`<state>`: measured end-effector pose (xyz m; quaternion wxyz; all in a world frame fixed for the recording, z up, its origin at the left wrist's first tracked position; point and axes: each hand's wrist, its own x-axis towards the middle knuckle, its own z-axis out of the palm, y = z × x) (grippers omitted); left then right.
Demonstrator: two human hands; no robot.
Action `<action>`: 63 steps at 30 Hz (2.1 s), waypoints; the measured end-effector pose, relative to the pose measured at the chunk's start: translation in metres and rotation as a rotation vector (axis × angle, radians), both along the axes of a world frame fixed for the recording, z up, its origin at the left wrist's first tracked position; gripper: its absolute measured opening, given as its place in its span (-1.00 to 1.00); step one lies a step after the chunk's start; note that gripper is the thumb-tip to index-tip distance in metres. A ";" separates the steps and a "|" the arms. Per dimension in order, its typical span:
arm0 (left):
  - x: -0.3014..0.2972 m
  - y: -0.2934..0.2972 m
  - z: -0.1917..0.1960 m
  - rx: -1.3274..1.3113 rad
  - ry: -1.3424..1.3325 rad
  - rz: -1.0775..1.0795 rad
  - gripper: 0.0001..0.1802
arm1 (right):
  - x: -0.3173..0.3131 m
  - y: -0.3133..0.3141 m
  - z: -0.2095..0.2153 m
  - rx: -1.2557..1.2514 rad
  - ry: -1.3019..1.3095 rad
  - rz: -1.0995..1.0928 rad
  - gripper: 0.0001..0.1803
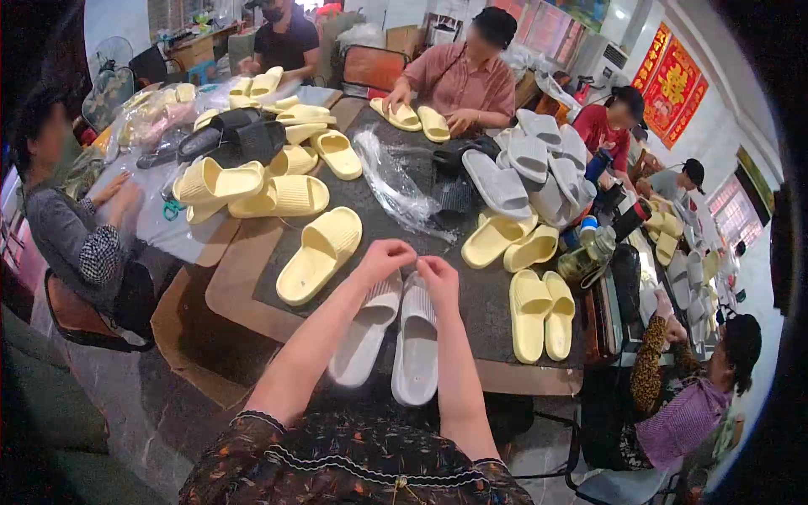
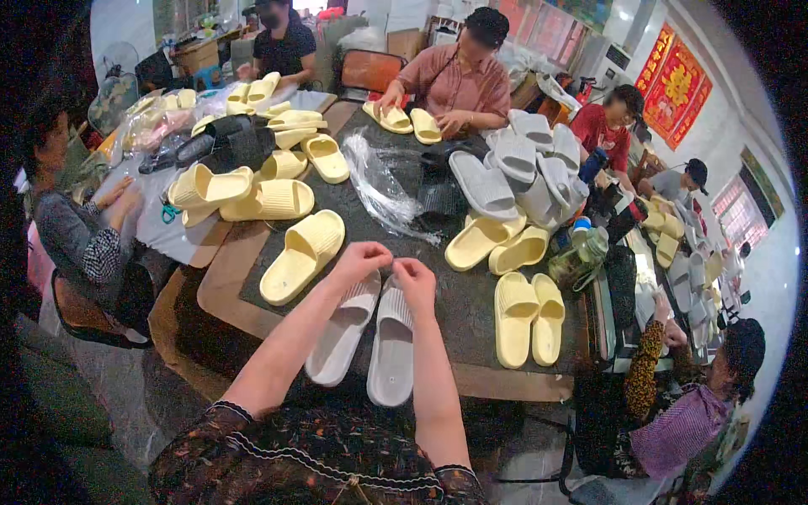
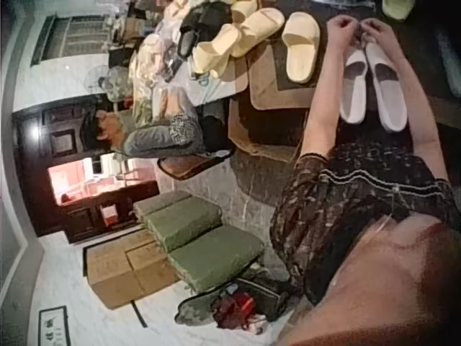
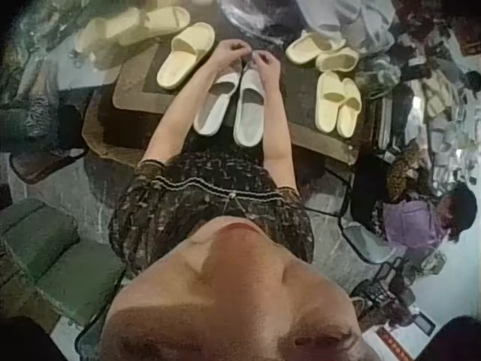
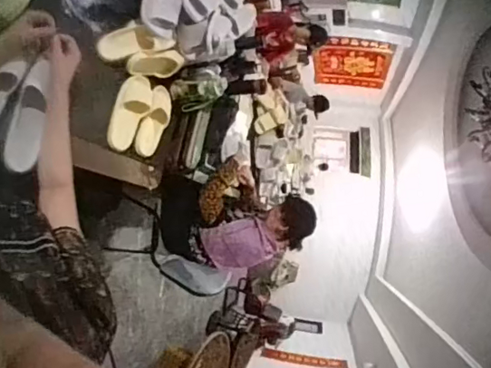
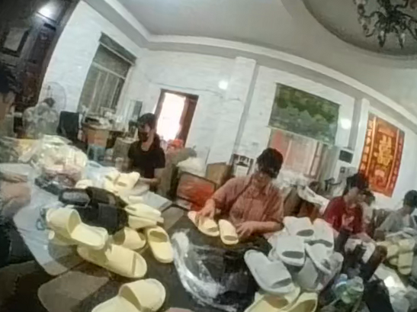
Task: The person joins pairs of slippers together by hand using plastic tag fasteners.
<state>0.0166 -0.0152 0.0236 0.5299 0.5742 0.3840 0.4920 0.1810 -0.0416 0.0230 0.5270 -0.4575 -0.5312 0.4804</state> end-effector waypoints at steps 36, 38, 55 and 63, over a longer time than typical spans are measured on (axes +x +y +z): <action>0.003 0.001 -0.009 0.091 0.097 0.092 -0.88 | 0.006 0.007 -0.014 0.041 0.028 -0.090 -0.83; 0.006 -0.001 -0.007 0.084 0.108 0.023 -0.88 | 0.008 0.007 -0.016 0.045 0.000 -0.064 -0.84; 0.002 -0.003 -0.001 -0.027 0.106 0.044 -0.90 | 0.008 0.009 -0.022 0.049 -0.062 -0.033 -0.84; 0.001 0.001 -0.011 0.049 0.045 0.064 -0.86 | 0.005 0.007 -0.015 0.012 0.026 -0.076 -0.87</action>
